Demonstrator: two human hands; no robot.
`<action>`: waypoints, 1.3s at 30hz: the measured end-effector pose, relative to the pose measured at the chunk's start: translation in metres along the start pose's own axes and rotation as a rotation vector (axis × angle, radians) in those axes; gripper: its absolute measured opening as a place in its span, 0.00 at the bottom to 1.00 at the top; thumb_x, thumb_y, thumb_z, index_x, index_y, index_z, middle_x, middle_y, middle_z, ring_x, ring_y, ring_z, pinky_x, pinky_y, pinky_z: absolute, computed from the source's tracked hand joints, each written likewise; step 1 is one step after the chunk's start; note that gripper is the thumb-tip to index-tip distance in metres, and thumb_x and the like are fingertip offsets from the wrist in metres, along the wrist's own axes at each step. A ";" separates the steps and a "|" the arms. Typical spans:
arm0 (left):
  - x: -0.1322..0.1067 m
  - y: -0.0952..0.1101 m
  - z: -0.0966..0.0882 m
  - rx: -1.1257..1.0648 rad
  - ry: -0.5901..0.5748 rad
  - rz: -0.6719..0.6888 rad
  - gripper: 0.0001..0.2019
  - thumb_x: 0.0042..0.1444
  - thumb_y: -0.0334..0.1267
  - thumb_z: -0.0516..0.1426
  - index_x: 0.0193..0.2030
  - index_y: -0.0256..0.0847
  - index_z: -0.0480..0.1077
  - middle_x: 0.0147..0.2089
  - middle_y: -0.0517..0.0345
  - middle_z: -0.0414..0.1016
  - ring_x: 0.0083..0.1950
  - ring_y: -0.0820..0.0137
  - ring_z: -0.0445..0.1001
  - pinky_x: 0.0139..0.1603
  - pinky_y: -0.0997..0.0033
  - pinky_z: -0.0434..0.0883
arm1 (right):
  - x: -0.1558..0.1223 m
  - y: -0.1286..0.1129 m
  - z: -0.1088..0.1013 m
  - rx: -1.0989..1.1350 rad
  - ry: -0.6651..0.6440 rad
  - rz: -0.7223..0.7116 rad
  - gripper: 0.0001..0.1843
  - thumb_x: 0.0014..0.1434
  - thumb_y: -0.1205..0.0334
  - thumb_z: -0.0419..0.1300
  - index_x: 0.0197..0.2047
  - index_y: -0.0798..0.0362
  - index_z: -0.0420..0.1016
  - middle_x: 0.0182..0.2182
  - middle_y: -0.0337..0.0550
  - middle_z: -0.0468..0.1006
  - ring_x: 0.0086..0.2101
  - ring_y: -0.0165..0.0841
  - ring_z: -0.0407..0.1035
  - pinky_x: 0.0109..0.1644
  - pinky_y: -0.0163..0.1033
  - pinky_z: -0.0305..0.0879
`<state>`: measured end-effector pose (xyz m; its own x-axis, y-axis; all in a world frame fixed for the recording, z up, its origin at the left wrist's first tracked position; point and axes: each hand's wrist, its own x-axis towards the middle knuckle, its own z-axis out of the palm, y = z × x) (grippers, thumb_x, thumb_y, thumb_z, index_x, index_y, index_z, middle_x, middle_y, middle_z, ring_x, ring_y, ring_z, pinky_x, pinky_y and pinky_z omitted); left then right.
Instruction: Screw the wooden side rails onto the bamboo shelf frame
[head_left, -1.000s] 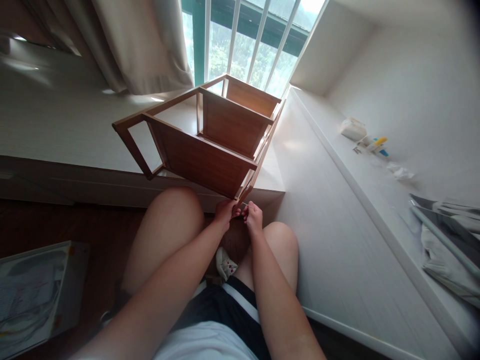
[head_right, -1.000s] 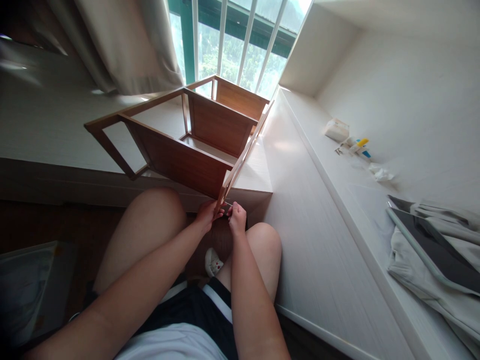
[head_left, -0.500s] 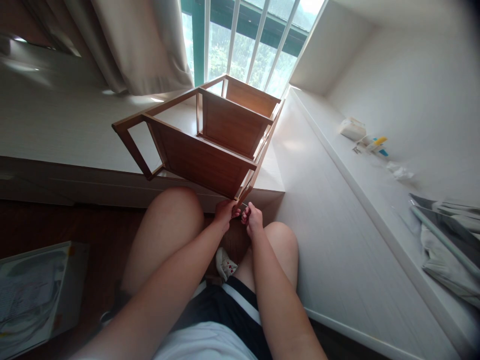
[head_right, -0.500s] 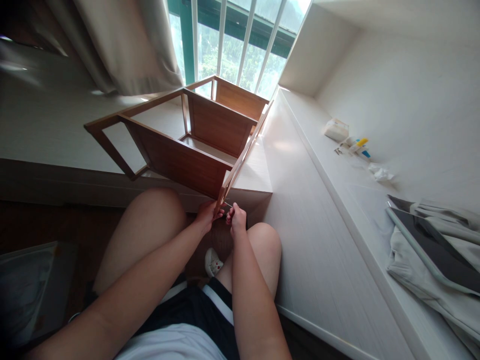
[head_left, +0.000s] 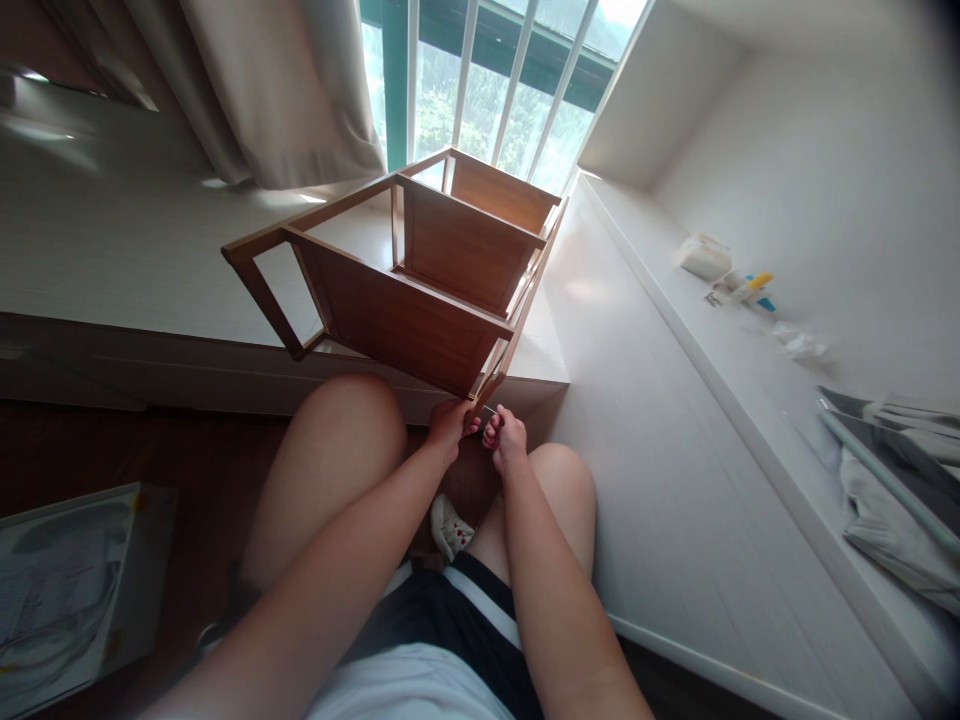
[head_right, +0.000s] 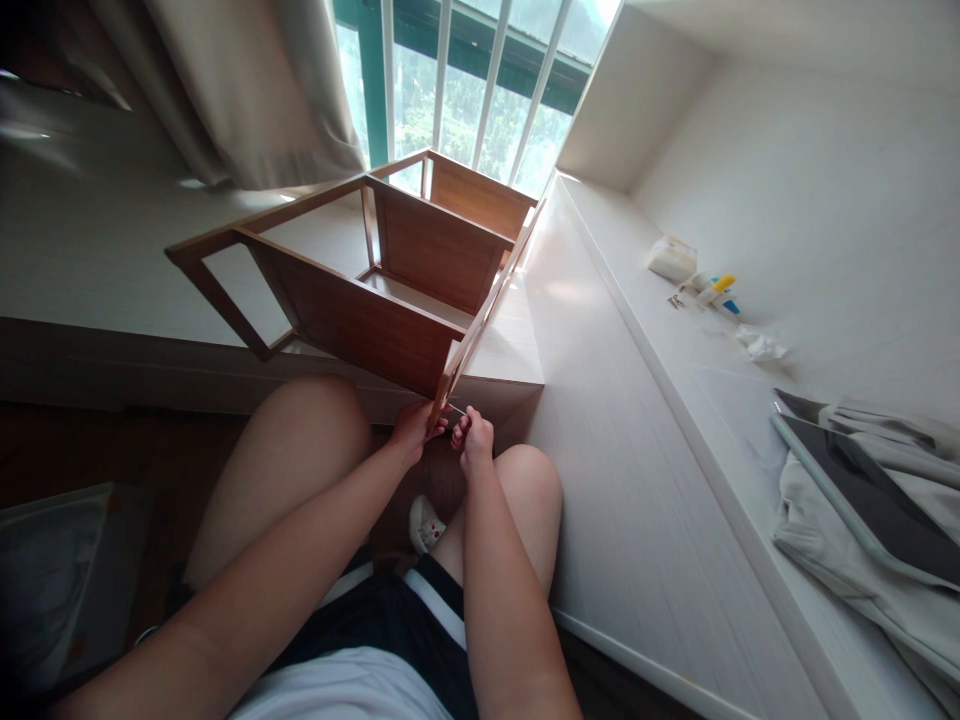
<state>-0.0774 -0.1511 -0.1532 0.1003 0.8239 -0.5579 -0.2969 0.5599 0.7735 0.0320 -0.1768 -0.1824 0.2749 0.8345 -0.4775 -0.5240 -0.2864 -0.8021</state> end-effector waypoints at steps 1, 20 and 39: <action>0.000 0.000 0.000 -0.001 0.000 0.000 0.09 0.64 0.39 0.60 0.41 0.34 0.73 0.35 0.59 0.75 0.30 0.77 0.72 0.29 0.76 0.72 | 0.000 0.000 0.000 -0.002 0.006 -0.010 0.20 0.60 0.50 0.56 0.21 0.50 0.58 0.11 0.32 0.60 0.12 0.25 0.52 0.14 0.31 0.46; -0.003 0.003 0.001 -0.008 0.010 0.000 0.08 0.63 0.38 0.61 0.40 0.34 0.74 0.35 0.59 0.76 0.29 0.77 0.72 0.27 0.78 0.70 | 0.004 0.005 -0.001 -0.055 0.156 -0.245 0.16 0.52 0.50 0.63 0.37 0.53 0.69 0.19 0.32 0.72 0.14 0.23 0.58 0.13 0.27 0.51; -0.003 0.002 0.001 -0.037 0.006 0.002 0.07 0.63 0.37 0.61 0.40 0.34 0.74 0.35 0.59 0.77 0.28 0.78 0.71 0.26 0.79 0.69 | -0.001 0.004 0.000 -0.021 0.183 -0.310 0.17 0.45 0.63 0.56 0.42 0.49 0.64 0.23 0.30 0.71 0.16 0.23 0.59 0.14 0.26 0.51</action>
<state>-0.0771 -0.1529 -0.1496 0.0937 0.8246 -0.5579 -0.3319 0.5542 0.7634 0.0299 -0.1785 -0.1849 0.5590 0.7855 -0.2656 -0.3770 -0.0445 -0.9251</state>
